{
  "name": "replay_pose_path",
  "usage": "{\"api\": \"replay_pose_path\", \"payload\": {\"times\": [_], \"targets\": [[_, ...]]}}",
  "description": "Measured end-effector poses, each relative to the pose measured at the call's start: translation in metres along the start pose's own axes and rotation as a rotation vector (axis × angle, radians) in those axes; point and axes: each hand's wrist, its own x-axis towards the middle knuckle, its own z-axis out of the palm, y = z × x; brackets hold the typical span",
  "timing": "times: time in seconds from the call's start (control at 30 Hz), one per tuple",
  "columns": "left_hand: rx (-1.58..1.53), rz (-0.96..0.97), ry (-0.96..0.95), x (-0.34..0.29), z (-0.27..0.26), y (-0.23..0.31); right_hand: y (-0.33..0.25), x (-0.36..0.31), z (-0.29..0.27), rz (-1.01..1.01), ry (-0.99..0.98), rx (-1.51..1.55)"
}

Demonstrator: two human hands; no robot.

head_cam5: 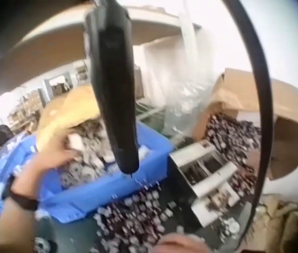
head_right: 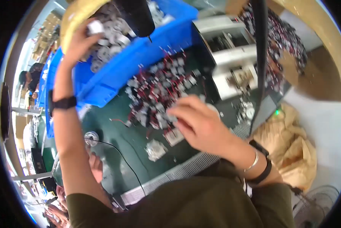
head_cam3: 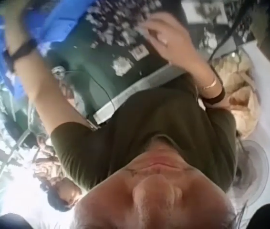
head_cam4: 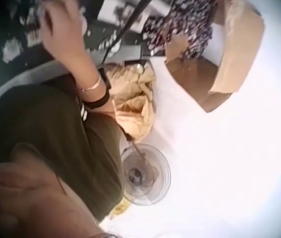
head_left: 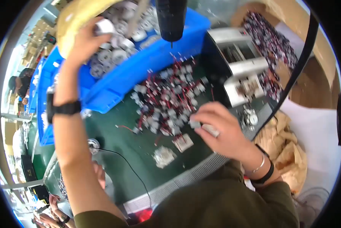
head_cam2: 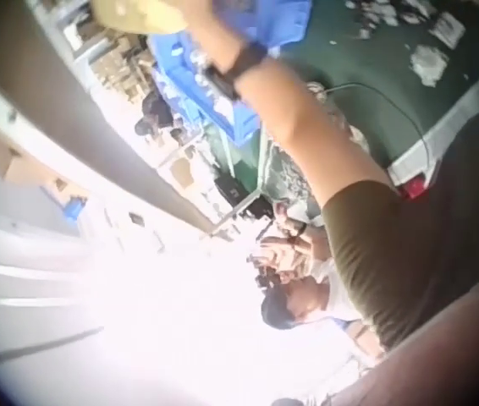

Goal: The person picks up a motor and a plastic housing, fits the motor into the housing, and drives screws into the assembly with a power screwdriver. They repeat this process multiple times, setting each completed unit aside before starting the next.

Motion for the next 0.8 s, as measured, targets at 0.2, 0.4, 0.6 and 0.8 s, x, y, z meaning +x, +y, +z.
{"api": "replay_pose_path", "payload": {"times": [0.2,0.4,0.6,0.8], "targets": [[-0.621,0.251,-0.368,-0.146,0.066,0.164,0.022,-0.027,-0.047,0.398,0.238,0.42],[-0.652,0.067,-0.07,-0.194,0.185,0.211,0.03,-0.041,-0.062,0.388,0.195,0.37],[-0.57,0.141,0.02,-0.197,0.202,0.215,0.026,-0.04,-0.065,0.298,-0.071,-0.007],[-0.718,0.208,-0.053,-0.185,0.181,0.21,0.025,-0.029,-0.068,0.186,-0.06,-0.115]]}}
